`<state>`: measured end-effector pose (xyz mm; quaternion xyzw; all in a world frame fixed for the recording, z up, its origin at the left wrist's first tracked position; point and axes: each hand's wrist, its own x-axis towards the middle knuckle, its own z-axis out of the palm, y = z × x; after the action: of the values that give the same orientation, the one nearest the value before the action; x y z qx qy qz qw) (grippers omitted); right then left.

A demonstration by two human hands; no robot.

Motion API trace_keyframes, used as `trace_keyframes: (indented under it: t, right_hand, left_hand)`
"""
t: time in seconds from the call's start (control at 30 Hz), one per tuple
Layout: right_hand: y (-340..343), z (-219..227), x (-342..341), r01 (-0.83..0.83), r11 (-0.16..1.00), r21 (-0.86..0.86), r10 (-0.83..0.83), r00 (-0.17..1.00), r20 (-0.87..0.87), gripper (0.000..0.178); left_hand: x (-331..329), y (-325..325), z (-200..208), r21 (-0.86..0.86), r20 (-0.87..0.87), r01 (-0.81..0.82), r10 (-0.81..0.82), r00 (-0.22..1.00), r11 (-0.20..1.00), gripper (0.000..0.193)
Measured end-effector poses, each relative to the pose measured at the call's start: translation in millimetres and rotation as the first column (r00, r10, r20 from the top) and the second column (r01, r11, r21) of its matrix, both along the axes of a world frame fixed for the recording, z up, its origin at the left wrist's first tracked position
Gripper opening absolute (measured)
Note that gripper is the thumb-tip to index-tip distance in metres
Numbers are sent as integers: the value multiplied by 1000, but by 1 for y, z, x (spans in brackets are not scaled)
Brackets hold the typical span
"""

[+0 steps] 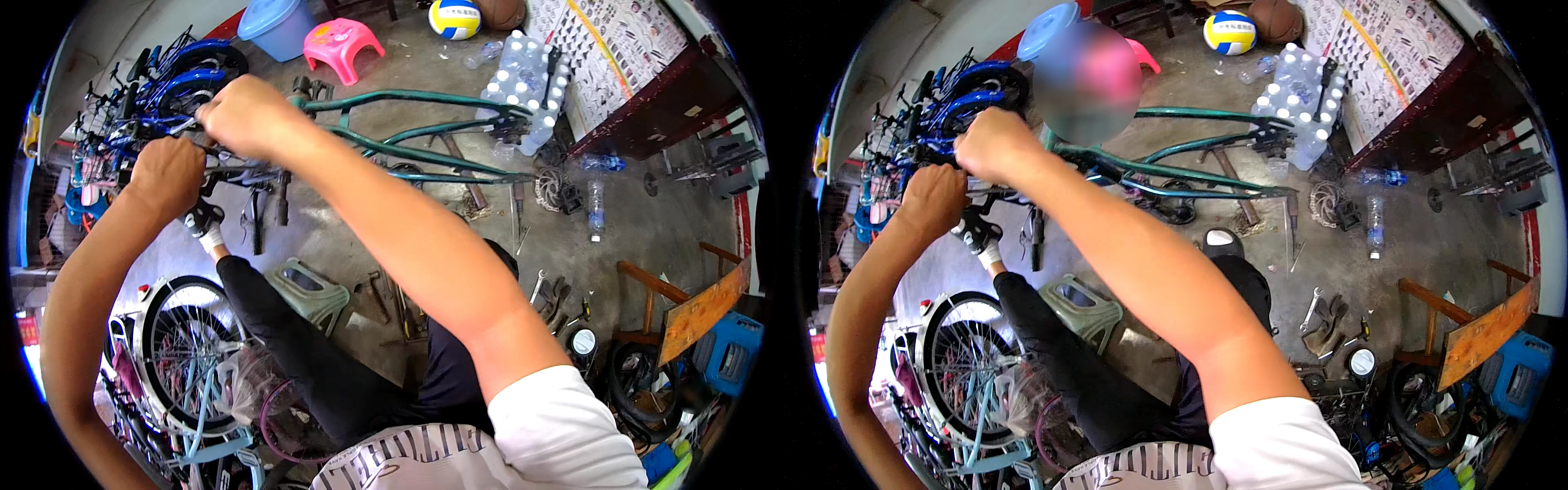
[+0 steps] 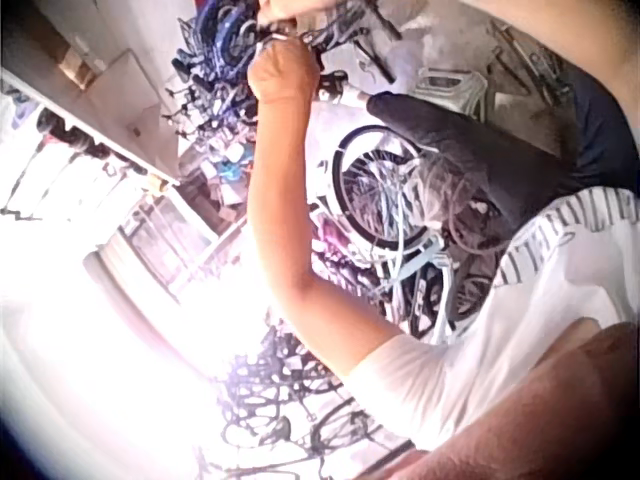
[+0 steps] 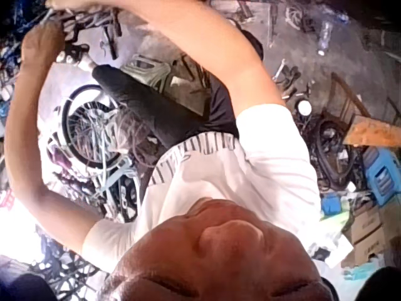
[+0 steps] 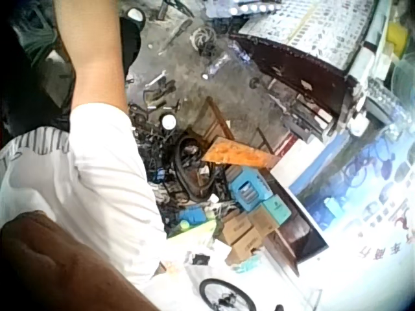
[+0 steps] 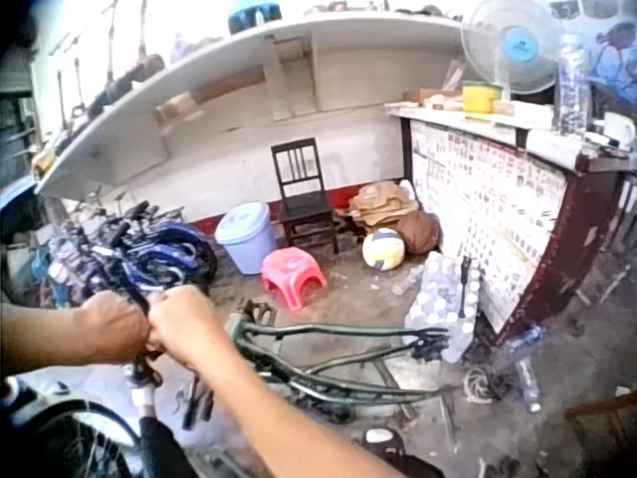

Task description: The person taps a bicycle frame with a hammer and uses a wrench and pliers to manipulate components on the bottom bracket area.

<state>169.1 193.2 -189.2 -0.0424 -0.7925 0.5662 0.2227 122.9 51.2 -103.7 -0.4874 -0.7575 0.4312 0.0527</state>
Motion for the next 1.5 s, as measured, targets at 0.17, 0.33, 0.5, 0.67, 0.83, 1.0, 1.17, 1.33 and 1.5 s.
trace_keyframes:
  t: [0.17,0.33,0.5,0.67,0.83,1.0,1.17,1.33,1.5]
  right_hand:
    - [6,-19,2,-88,996,7,88,990,-109,40]
    - [7,5,28,-245,924,-292,250,968,-22,39]
    - [-3,21,35,-269,856,-442,336,938,79,43]
    - [3,18,32,-340,855,-391,352,935,-43,46]
    - [2,23,28,-421,772,-477,449,891,-60,54]
    - [2,21,25,-455,737,-500,505,862,-41,67]
    - [0,23,23,-515,669,-536,556,825,-98,68]
    - [-15,16,15,-374,751,-545,374,920,-116,60]
    - [-22,9,12,-218,733,-644,163,976,-145,51]
  left_hand:
    - [-16,-16,33,290,795,-534,111,597,794,31]
    - [-29,-53,2,479,877,-756,-201,437,446,50]
    - [-38,-52,-33,535,641,-840,-692,332,93,76]
    - [-30,-41,-35,625,541,-781,-720,435,-2,89]
    - [-7,-16,-19,804,445,-594,-693,568,30,87]
    - [-15,-3,-18,888,312,-460,-755,576,16,79]
    - [-10,8,-10,823,443,-562,-717,538,86,82]
    - [-11,27,-11,865,369,-493,-777,510,88,86]
    - [14,49,-9,875,358,-471,-806,471,113,79]
